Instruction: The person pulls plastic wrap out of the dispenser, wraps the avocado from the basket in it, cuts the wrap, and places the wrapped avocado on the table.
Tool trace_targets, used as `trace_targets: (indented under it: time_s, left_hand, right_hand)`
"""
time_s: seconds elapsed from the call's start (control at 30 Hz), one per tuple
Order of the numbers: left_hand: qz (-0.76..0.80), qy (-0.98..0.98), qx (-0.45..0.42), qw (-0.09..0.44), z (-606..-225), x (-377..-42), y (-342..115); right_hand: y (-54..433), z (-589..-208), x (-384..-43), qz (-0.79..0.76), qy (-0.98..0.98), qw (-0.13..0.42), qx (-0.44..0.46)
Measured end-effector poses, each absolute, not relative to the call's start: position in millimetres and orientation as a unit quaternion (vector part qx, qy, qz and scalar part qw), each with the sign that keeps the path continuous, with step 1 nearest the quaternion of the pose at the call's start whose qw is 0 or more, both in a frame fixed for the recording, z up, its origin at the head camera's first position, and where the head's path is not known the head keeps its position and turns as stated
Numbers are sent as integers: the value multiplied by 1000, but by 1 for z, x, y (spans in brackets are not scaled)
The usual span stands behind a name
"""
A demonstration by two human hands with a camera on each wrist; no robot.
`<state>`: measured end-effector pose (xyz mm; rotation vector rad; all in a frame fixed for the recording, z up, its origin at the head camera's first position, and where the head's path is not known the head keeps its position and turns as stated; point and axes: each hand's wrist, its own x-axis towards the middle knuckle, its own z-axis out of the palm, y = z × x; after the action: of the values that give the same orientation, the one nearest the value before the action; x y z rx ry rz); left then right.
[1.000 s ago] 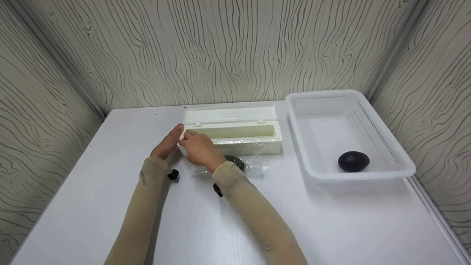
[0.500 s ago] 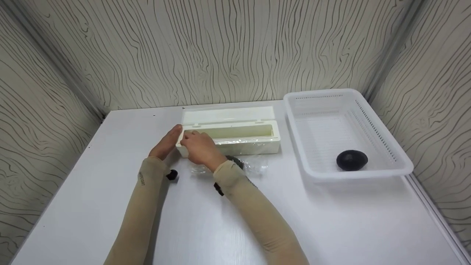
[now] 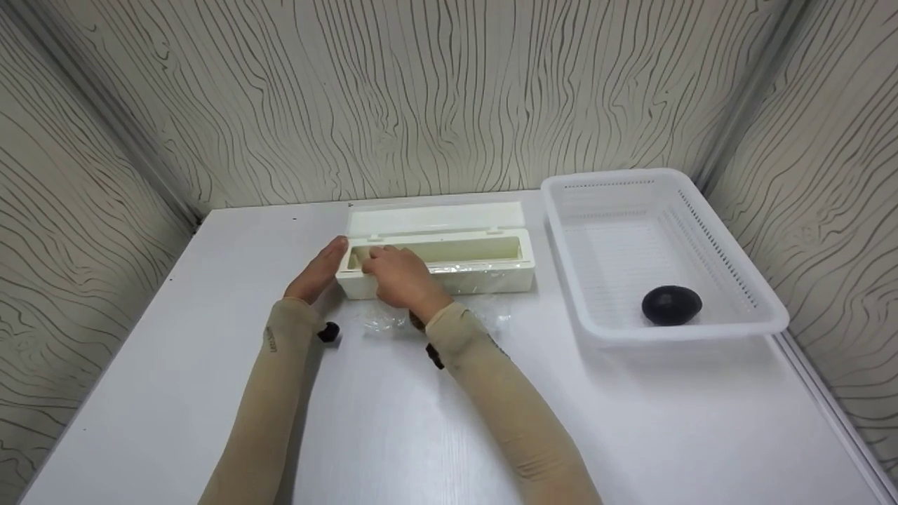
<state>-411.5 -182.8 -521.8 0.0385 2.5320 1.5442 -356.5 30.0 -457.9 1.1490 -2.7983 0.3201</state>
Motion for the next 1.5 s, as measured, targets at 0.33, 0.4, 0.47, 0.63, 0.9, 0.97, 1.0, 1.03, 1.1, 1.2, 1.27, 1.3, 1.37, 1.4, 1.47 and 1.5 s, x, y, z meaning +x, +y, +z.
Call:
trace_targets:
  time_s: [0.33,0.4,0.47,0.63,0.9,0.97,1.0,1.03,1.1,1.2,1.27,1.3,1.37,1.4,1.47,1.5]
  left_hand:
    - [505,857,5,104,-523,-412,-182]
    - [507,856,5,102,-522,-412,-183]
    - [504,857,6,101,-522,-413,-183]
    - [495,863,16,99,-520,-414,-183]
    - [489,867,18,94,-518,-414,-183]
    - [489,867,16,93,-518,-414,-184]
    - [489,867,16,93,-518,-414,-184]
    - [489,867,17,93,-518,-414,-183]
    - [492,865,16,95,-519,-415,-182]
    - [498,861,15,97,-520,-415,-181]
    - [501,860,16,97,-521,-415,-180]
    - [502,859,16,96,-521,-416,-180]
    - [504,858,16,95,-522,-416,-181]
    - [504,858,16,92,-522,-416,-182]
    - [506,858,17,88,-522,-415,-182]
    - [506,858,19,88,-522,-415,-182]
  right_hand:
    - [27,-457,-356,126,-928,7,351]
    - [26,-456,-356,122,-927,5,356]
    - [26,-456,-356,116,-924,11,363]
    - [31,-457,-357,111,-922,31,370]
    - [36,-458,-357,99,-923,33,370]
    - [36,-458,-356,91,-923,37,372]
    - [37,-458,-356,85,-923,41,373]
    - [37,-458,-356,80,-923,45,375]
    - [38,-458,-356,71,-921,54,380]
    - [40,-457,-357,84,-917,61,386]
    - [41,-456,-359,105,-915,55,386]
    - [42,-456,-360,116,-913,53,386]
    - [42,-457,-361,137,-911,44,387]
    - [42,-459,-362,143,-908,43,391]
    - [43,-461,-363,150,-905,37,396]
    - [43,-462,-363,151,-903,37,401]
